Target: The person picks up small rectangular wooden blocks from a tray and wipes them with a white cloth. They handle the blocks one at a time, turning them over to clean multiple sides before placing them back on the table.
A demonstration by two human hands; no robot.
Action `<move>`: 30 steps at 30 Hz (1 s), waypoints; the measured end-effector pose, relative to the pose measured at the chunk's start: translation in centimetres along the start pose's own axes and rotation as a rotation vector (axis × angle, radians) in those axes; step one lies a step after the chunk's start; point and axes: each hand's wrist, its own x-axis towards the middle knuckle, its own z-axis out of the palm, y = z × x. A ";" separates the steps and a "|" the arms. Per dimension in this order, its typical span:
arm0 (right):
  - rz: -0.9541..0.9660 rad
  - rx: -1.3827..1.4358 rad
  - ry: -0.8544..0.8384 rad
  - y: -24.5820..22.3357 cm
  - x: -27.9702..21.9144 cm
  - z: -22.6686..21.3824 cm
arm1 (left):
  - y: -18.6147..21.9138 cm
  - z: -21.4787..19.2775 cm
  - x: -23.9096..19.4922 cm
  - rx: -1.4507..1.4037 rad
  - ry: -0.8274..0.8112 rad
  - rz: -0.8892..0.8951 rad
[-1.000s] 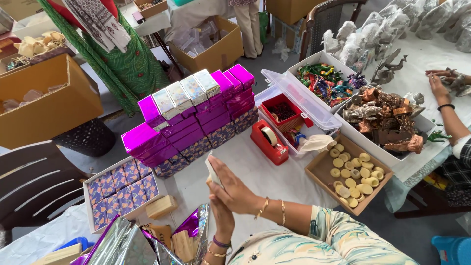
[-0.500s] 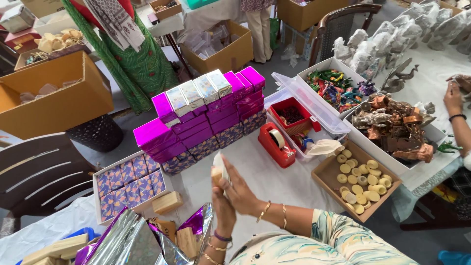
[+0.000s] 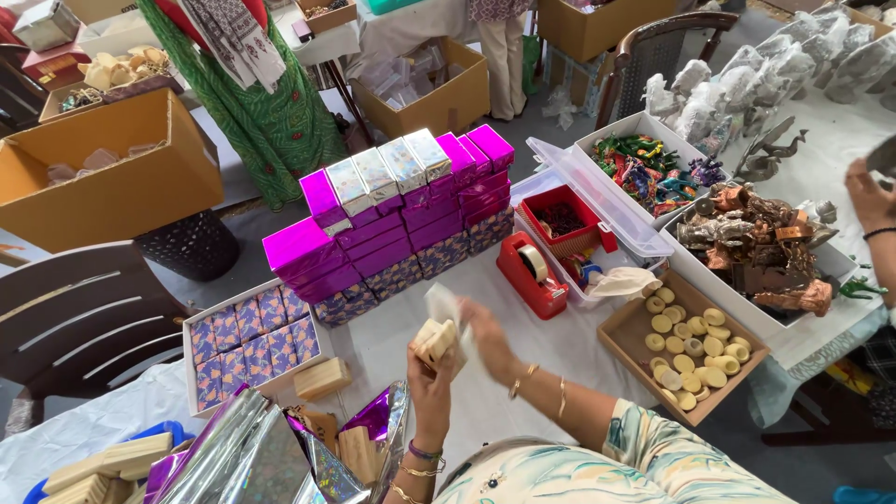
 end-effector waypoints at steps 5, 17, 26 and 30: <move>-0.248 -0.244 -0.147 -0.8 -2.7 1.6 | -0.1 1.1 -0.4 -0.087 0.062 -0.026; -0.630 -0.783 -0.147 -0.4 -5.5 1.2 | -0.6 0.4 1.6 -0.141 0.332 -0.184; 0.118 -0.530 -0.092 -2.5 -2.7 1.0 | -1.9 -0.6 1.5 0.106 0.218 -0.091; -0.293 -0.554 -0.226 -1.5 -1.8 0.7 | 2.7 1.1 2.2 0.352 0.247 0.126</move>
